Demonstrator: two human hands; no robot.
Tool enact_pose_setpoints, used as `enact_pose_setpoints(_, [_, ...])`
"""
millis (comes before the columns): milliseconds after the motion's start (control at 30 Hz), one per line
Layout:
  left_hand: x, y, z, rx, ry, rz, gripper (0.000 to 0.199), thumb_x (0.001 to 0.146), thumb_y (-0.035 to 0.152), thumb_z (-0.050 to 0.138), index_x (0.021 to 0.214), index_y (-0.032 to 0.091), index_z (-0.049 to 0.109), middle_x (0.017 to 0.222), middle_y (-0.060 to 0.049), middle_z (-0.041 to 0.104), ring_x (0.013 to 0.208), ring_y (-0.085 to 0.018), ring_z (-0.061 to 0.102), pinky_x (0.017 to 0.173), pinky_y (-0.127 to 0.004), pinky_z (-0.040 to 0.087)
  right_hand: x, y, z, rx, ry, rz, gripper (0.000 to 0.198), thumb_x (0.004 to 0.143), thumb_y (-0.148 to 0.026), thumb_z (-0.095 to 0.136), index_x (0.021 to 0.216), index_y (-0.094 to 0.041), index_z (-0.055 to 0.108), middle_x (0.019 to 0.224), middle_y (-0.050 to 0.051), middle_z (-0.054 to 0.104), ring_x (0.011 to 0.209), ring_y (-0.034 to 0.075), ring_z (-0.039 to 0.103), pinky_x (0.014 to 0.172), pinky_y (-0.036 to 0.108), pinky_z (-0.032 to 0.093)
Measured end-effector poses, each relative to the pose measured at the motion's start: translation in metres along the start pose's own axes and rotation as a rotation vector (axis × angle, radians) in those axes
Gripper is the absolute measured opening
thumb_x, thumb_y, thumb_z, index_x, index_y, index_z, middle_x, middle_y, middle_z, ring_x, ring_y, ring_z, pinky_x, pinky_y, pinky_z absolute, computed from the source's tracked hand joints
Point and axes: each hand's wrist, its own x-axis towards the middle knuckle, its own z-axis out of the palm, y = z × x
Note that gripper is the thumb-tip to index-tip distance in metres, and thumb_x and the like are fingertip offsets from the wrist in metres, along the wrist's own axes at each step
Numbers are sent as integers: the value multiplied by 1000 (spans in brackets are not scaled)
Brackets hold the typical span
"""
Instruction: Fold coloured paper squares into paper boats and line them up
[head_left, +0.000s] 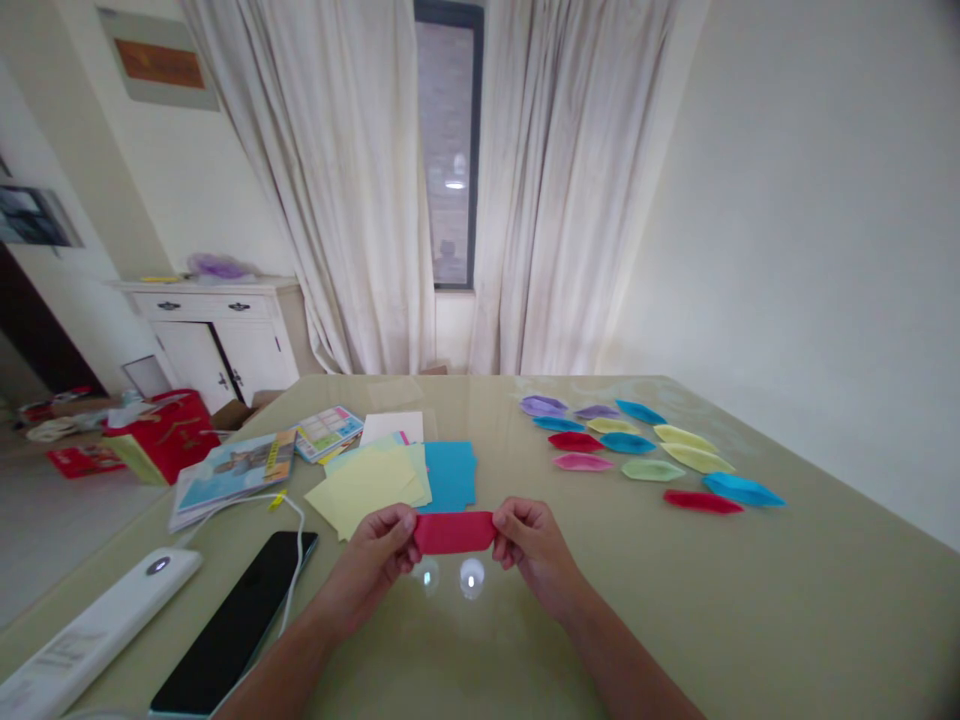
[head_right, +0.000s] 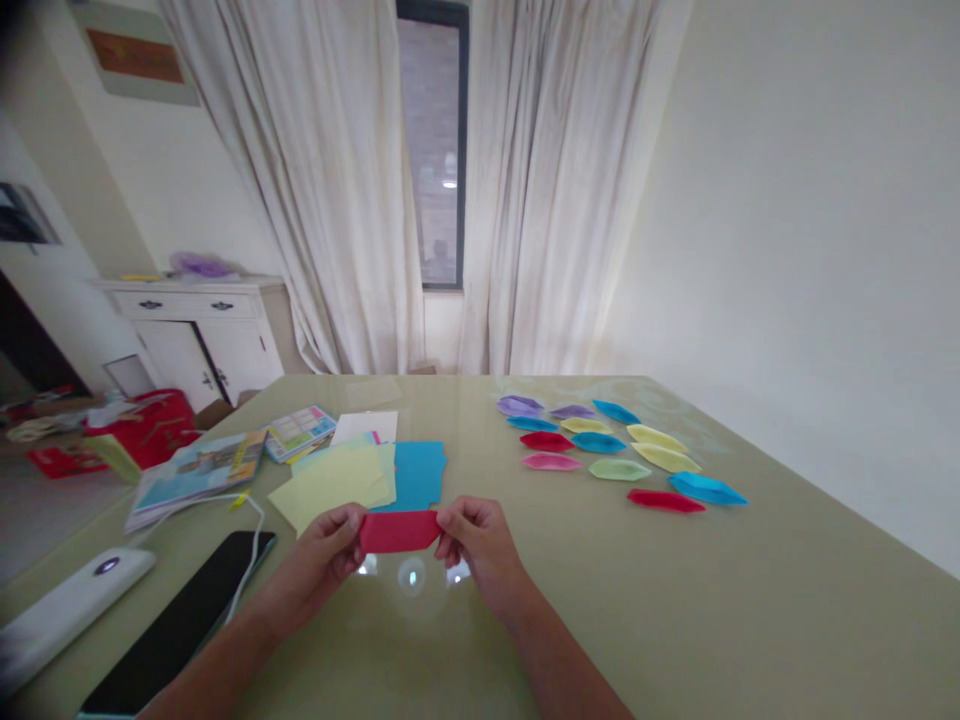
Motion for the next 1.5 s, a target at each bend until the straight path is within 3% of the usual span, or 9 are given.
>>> enact_pose_setpoints(133, [3, 5, -4, 73, -26, 25, 44, 70, 52, 97, 78, 15, 75, 65, 2, 68, 56, -8, 56, 56, -17, 43, 2, -6, -4, -26, 6, -37, 49, 80, -60, 89, 68, -16, 70, 54, 0, 69, 42, 8, 52, 44, 20, 38])
enact_pose_setpoints(367, [-5, 20, -6, 195, -209, 35, 38, 67, 45, 101, 72, 15, 79, 65, -1, 70, 61, -13, 60, 61, -22, 45, 2, -17, -8, -53, -48, -92, 44, 80, -56, 90, 71, -15, 76, 57, 1, 69, 51, 11, 59, 52, 22, 45])
enact_pose_setpoints(533, [-4, 11, -6, 181, -245, 36, 49, 67, 62, 95, 66, 17, 75, 62, 1, 68, 58, -13, 59, 60, -23, 44, -3, -11, -7, -2, -95, -50, 51, 74, -65, 90, 72, -17, 74, 56, 1, 69, 46, 10, 56, 46, 21, 43])
enact_pose_setpoints(667, [-4, 2, -5, 193, -272, 3, 53, 62, 65, 96, 62, 17, 74, 59, 0, 66, 53, -12, 56, 55, -23, 42, -4, -8, -6, 2, -99, -23, 49, 75, -58, 92, 64, -16, 70, 49, 0, 66, 38, 8, 51, 40, 18, 37])
enact_pose_setpoints(767, [-3, 0, -5, 204, -248, -7, 51, 64, 63, 96, 67, 17, 76, 61, -1, 67, 58, -13, 58, 59, -24, 43, -4, -12, -6, 9, -98, -23, 45, 75, -54, 93, 65, -16, 72, 49, -1, 66, 38, 8, 51, 40, 18, 37])
enact_pose_setpoints(900, [3, -1, -8, 227, -167, -27, 46, 77, 58, 91, 98, 18, 82, 79, -3, 75, 72, -15, 63, 71, -25, 47, -7, -18, -1, 28, -87, -51, 36, 64, -44, 101, 76, -18, 79, 55, -2, 70, 45, 8, 56, 47, 18, 44])
enact_pose_setpoints(1000, [6, -4, -10, 247, -147, -61, 51, 78, 59, 90, 106, 18, 82, 87, -4, 76, 78, -17, 65, 75, -27, 49, -10, -19, 4, 22, -100, -51, 33, 63, -36, 102, 82, -18, 82, 58, -2, 73, 48, 10, 59, 50, 20, 47])
enact_pose_setpoints(1267, [3, -4, -4, 235, -135, -96, 54, 75, 62, 90, 105, 19, 80, 91, -4, 75, 80, -18, 66, 77, -29, 52, -12, -20, 5, -14, -114, -39, 41, 78, -55, 91, 77, -15, 78, 56, 1, 72, 44, 10, 59, 46, 20, 46])
enact_pose_setpoints(1500, [-1, -1, -9, 225, -120, -55, 57, 65, 68, 94, 82, 17, 73, 69, -1, 67, 62, -14, 60, 62, -24, 49, -12, -20, 5, -95, -135, -10, 50, 82, -63, 85, 72, -17, 69, 51, 0, 67, 40, 10, 55, 41, 19, 43])
